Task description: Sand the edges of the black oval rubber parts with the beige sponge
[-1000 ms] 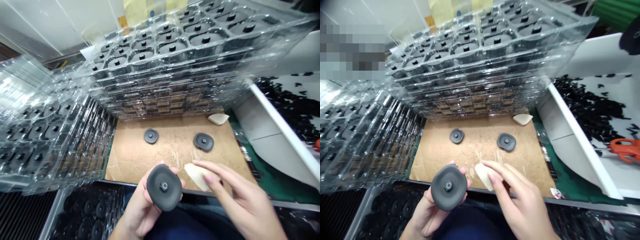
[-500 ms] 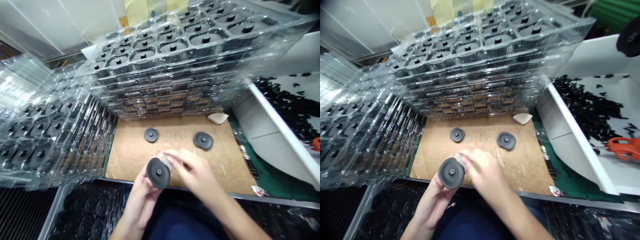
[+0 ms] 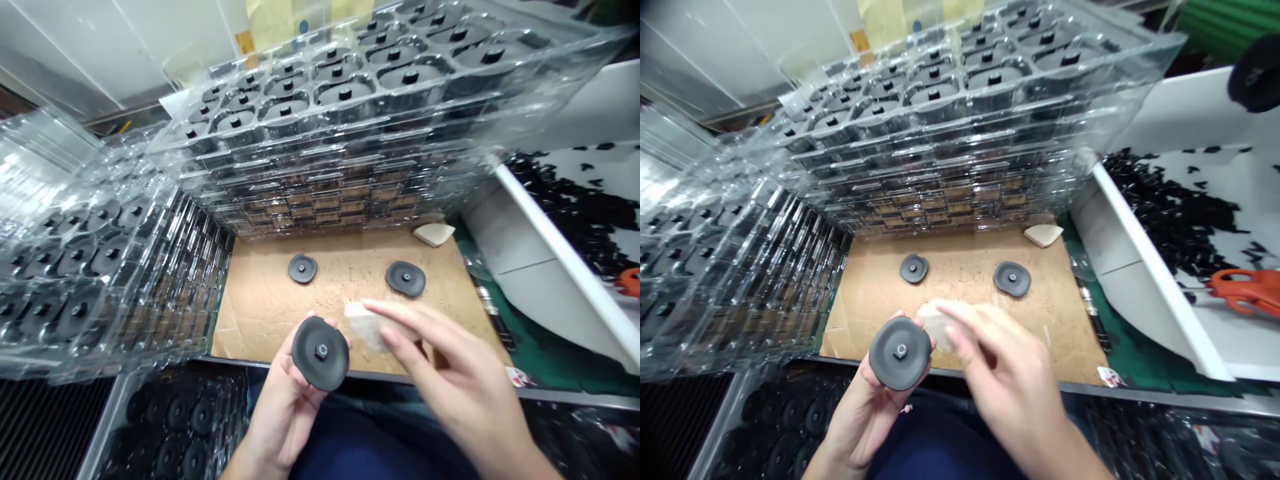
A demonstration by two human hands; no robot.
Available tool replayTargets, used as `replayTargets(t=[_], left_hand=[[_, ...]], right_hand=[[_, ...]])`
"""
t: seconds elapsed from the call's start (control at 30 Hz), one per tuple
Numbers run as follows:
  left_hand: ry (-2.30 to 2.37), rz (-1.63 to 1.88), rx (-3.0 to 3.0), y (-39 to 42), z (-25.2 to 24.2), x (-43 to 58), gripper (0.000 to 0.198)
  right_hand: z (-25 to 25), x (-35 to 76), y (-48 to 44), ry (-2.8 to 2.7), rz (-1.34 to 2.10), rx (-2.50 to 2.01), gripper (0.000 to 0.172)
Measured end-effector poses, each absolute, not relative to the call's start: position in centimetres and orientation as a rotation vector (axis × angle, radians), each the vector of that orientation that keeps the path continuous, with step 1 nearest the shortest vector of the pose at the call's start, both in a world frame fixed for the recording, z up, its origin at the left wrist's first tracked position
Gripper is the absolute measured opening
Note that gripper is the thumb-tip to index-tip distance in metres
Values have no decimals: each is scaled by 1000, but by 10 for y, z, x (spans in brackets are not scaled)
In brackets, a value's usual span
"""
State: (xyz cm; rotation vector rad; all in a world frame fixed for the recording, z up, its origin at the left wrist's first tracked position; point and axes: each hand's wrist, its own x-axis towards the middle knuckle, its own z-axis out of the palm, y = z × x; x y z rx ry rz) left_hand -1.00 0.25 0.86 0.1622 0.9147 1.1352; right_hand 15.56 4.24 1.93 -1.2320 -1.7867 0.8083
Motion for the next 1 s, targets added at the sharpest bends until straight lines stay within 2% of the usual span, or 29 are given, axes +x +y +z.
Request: replayTargets(t=[0.1,0.2,0.3,0.43,0.57,0.7,0.77,0.9,1.0], left_hand=[[930,1162,195,1,5,-10,51],[1011,1178,189,-1,6,-12,54],[1032,1155,182,2,10,-11,56],[1027,1141,176,5,9,-8,56],[1019,1155,151,5,7,-13,63],[986,1135,132,5,10,-16,66],[975,1119,120,6,12,-14,63],[949,1120,139,7,12,-10,60],[947,1150,160,5,7,-8,58]], right_hand=[[47,149,48,-1989,803,-876,32],[48,148,47,-2175,765,-1025,32],[43,147,45,-2076,752,-1009,33],[35,150,53,-1952,942,-1048,26],[3,166,54,-1897,1192,-1283,21],[-44,171,38,-1835,1203,-1435,22],[-51,170,33,-1834,1204,-1439,21],[-12,163,39,-1724,1105,-1423,23],[29,149,43,-1674,917,-1234,23]])
